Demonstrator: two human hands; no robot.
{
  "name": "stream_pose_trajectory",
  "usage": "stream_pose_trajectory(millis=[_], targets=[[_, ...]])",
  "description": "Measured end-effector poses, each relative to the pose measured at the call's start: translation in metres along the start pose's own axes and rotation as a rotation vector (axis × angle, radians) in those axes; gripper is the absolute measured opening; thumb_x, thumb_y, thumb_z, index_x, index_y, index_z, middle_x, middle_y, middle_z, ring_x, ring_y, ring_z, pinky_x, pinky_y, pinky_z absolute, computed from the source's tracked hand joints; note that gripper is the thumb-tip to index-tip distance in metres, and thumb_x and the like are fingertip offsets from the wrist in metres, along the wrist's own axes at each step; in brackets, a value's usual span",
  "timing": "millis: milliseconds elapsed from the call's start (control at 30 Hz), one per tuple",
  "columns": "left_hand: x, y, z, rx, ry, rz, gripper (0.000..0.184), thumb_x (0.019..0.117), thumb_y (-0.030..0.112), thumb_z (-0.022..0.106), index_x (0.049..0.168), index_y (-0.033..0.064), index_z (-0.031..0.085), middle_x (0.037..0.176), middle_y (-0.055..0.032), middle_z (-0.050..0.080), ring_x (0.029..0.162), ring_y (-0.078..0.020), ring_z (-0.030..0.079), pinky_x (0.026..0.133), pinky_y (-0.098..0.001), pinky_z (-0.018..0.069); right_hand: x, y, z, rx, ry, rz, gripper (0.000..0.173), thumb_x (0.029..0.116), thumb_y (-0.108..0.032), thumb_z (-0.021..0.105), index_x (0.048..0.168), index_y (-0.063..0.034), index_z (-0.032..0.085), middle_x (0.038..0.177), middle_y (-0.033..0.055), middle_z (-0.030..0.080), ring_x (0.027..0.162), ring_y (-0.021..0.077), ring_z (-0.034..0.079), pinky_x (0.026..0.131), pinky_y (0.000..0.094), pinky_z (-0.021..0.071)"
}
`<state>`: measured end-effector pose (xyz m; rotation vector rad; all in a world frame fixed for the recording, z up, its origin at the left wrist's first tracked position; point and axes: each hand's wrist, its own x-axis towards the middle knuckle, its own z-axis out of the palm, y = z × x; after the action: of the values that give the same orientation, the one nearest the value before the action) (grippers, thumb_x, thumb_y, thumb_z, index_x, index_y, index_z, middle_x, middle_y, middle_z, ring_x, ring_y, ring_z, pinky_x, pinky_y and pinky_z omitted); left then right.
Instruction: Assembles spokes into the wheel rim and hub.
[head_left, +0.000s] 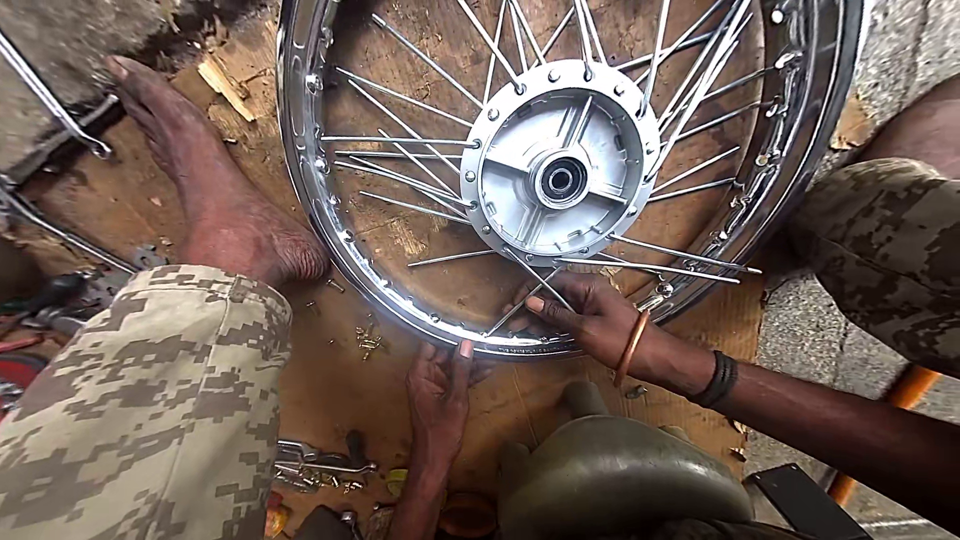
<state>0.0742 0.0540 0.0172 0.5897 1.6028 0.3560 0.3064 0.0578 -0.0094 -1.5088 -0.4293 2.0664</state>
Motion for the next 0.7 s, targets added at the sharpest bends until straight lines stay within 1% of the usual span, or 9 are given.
stream_pose_trajectory(millis=[67, 133, 200, 233, 300, 367, 467, 600, 700], targets=[[0.002, -0.003, -0.006, -0.015, 0.013, -0.007, 0.026, 0.1007, 0.011, 0.059, 0.123, -0.0027, 0.060, 0.103, -0.0218, 0.072, 0.085, -0.0325, 0.075, 0.077, -0.0446, 0.0657, 0.000, 0.001, 0.001, 0.017, 0.006, -0.011, 0.017, 0.1060, -0.010, 0.055, 0.111, -0.0021, 0.069, 0.101, 0.0100, 0.078, 0.087, 0.0186, 0.076, 0.081, 0.0294, 0.0635], [0.008, -0.002, -0.015, -0.009, 0.030, 0.005, 0.028, 0.1029, 0.017, 0.057, 0.125, 0.0001, 0.061, 0.107, -0.0205, 0.071, 0.088, -0.0324, 0.075, 0.079, -0.0466, 0.0654, 0.000, 0.002, 0.001, 0.022, -0.001, -0.026, 0.017, 0.1063, -0.009, 0.054, 0.111, -0.0020, 0.069, 0.101, 0.0104, 0.077, 0.087, 0.0188, 0.076, 0.080, 0.0297, 0.0636], [0.015, 0.006, -0.022, 0.009, 0.022, 0.025, 0.029, 0.1032, 0.014, 0.058, 0.129, 0.0019, 0.060, 0.108, -0.0177, 0.072, 0.090, -0.0304, 0.075, 0.080, -0.0458, 0.0651, 0.001, 0.002, 0.001, 0.031, -0.006, -0.023, 0.017, 0.1064, -0.009, 0.054, 0.111, -0.0016, 0.069, 0.100, 0.0106, 0.077, 0.086, 0.0189, 0.076, 0.080, 0.0296, 0.0637], [0.017, 0.010, -0.023, 0.022, 0.018, 0.034, 0.028, 0.1024, 0.011, 0.058, 0.128, 0.0015, 0.060, 0.107, -0.0166, 0.072, 0.090, -0.0289, 0.075, 0.080, -0.0443, 0.0651, 0.001, 0.002, 0.001, 0.033, -0.001, -0.017, 0.017, 0.1063, -0.009, 0.054, 0.111, -0.0016, 0.069, 0.100, 0.0105, 0.077, 0.085, 0.0188, 0.076, 0.079, 0.0294, 0.0638], [0.019, 0.016, -0.024, 0.041, 0.013, 0.045, 0.026, 0.1013, 0.007, 0.059, 0.126, -0.0004, 0.062, 0.104, -0.0159, 0.074, 0.089, -0.0271, 0.076, 0.079, -0.0422, 0.0655, 0.001, 0.001, 0.002, 0.045, 0.005, 0.006, 0.018, 0.1064, -0.010, 0.054, 0.113, -0.0019, 0.069, 0.100, 0.0106, 0.077, 0.085, 0.0189, 0.076, 0.080, 0.0298, 0.0640], [0.020, 0.019, -0.023, 0.042, 0.012, 0.049, 0.022, 0.1000, 0.005, 0.060, 0.121, -0.0015, 0.063, 0.098, -0.0155, 0.074, 0.084, -0.0262, 0.076, 0.076, -0.0409, 0.0658, 0.001, 0.000, 0.003, 0.063, 0.010, 0.018, 0.018, 0.1064, -0.010, 0.054, 0.113, -0.0015, 0.068, 0.101, 0.0113, 0.077, 0.085, 0.0198, 0.076, 0.080, 0.0306, 0.0645], [0.020, 0.022, -0.021, 0.059, 0.012, 0.042, 0.016, 0.0987, 0.003, 0.061, 0.114, -0.0012, 0.062, 0.092, -0.0143, 0.074, 0.078, -0.0245, 0.076, 0.074, -0.0390, 0.0660, 0.000, -0.001, 0.003, 0.062, 0.004, 0.011, 0.018, 0.1063, -0.010, 0.054, 0.113, -0.0013, 0.069, 0.102, 0.0108, 0.077, 0.084, 0.0191, 0.076, 0.078, 0.0294, 0.0644], [0.017, 0.023, -0.018, 0.065, 0.034, -0.005, 0.014, 0.1000, 0.002, 0.058, 0.113, -0.0028, 0.062, 0.092, -0.0173, 0.074, 0.077, -0.0267, 0.076, 0.073, -0.0396, 0.0662, 0.000, -0.002, 0.000, 0.044, -0.019, 0.021, 0.018, 0.1066, -0.010, 0.054, 0.113, -0.0021, 0.069, 0.103, 0.0103, 0.077, 0.085, 0.0189, 0.076, 0.078, 0.0296, 0.0643], [0.016, 0.024, -0.015, 0.062, 0.057, -0.047, 0.012, 0.1006, 0.002, 0.058, 0.111, -0.0029, 0.062, 0.092, -0.0165, 0.073, 0.077, -0.0260, 0.076, 0.073, -0.0394, 0.0662, 0.000, -0.004, -0.001, 0.021, -0.016, 0.025, 0.019, 0.1070, -0.011, 0.053, 0.112, -0.0024, 0.069, 0.102, 0.0099, 0.077, 0.084, 0.0187, 0.076, 0.077, 0.0288, 0.0641]])
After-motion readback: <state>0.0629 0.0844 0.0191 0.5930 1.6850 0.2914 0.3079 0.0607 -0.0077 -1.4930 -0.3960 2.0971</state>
